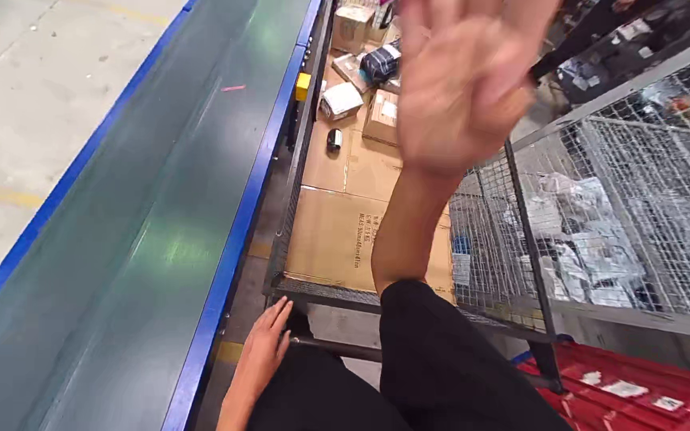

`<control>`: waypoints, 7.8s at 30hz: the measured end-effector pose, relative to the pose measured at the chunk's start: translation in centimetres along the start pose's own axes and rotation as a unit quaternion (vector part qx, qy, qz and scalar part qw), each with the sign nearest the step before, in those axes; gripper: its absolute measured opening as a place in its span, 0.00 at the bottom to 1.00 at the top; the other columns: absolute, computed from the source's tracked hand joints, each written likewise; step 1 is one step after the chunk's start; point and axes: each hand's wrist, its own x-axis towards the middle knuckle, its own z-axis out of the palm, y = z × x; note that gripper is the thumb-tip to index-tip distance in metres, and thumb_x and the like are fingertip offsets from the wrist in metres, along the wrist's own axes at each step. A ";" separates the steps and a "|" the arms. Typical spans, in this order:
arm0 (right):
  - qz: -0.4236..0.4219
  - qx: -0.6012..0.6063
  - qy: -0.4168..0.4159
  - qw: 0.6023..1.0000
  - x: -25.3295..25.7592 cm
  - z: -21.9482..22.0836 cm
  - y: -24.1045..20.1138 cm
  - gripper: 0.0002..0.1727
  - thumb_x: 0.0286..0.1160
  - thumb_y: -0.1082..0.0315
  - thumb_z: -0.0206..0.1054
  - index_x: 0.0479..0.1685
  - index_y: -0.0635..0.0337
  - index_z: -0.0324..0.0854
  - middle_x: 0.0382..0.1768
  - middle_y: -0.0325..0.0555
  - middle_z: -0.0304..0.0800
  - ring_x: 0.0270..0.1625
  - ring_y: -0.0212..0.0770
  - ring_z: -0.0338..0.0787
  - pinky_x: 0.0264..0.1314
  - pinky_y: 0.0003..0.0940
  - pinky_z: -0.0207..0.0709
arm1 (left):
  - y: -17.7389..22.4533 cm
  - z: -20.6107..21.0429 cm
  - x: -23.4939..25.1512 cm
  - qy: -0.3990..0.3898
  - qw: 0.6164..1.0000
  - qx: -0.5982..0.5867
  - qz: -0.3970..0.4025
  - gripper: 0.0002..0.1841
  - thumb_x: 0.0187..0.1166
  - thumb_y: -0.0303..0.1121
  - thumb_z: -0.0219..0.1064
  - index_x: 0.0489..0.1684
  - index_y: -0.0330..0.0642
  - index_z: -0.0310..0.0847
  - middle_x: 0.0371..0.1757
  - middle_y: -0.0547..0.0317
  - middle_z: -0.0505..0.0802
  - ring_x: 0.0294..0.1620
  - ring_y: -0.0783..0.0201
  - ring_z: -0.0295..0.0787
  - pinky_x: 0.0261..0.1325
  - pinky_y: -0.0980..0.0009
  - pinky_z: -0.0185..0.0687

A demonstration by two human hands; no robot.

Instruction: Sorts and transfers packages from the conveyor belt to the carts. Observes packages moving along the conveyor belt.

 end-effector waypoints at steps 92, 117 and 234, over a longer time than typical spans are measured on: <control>0.760 0.191 -0.061 0.619 -45.8 30.3 0.8 0.27 0.81 0.71 0.64 0.77 0.66 0.61 0.50 0.52 0.92 0.49 0.42 0.95 0.58 0.42 0.90 | -2.0 3.8 -30.5 0.506 0.835 0.082 -0.198 0.10 0.79 0.29 0.68 0.50 0.34 0.91 0.63 0.40 0.93 0.71 0.46 0.87 0.77 0.52 0.80; 0.679 -0.076 0.186 0.706 -37.7 -7.8 13.0 0.36 0.85 0.58 0.66 0.89 0.56 0.56 0.68 0.55 0.87 0.62 0.50 0.93 0.64 0.46 0.88 | -3.8 2.9 -11.6 0.244 0.965 -0.003 -0.094 0.20 0.80 0.35 0.62 0.63 0.30 0.85 0.69 0.38 0.88 0.64 0.56 0.91 0.69 0.61 0.86; 0.012 -0.007 -0.790 0.613 -53.9 59.6 3.9 0.25 0.71 0.62 0.69 0.68 0.60 0.85 0.78 0.65 0.75 0.83 0.72 0.68 0.86 0.69 0.58 | -8.0 7.5 -54.6 0.514 0.485 -0.159 -0.690 0.22 0.85 0.35 0.62 0.76 0.41 0.79 0.89 0.48 0.70 0.90 0.44 0.61 0.87 0.44 0.62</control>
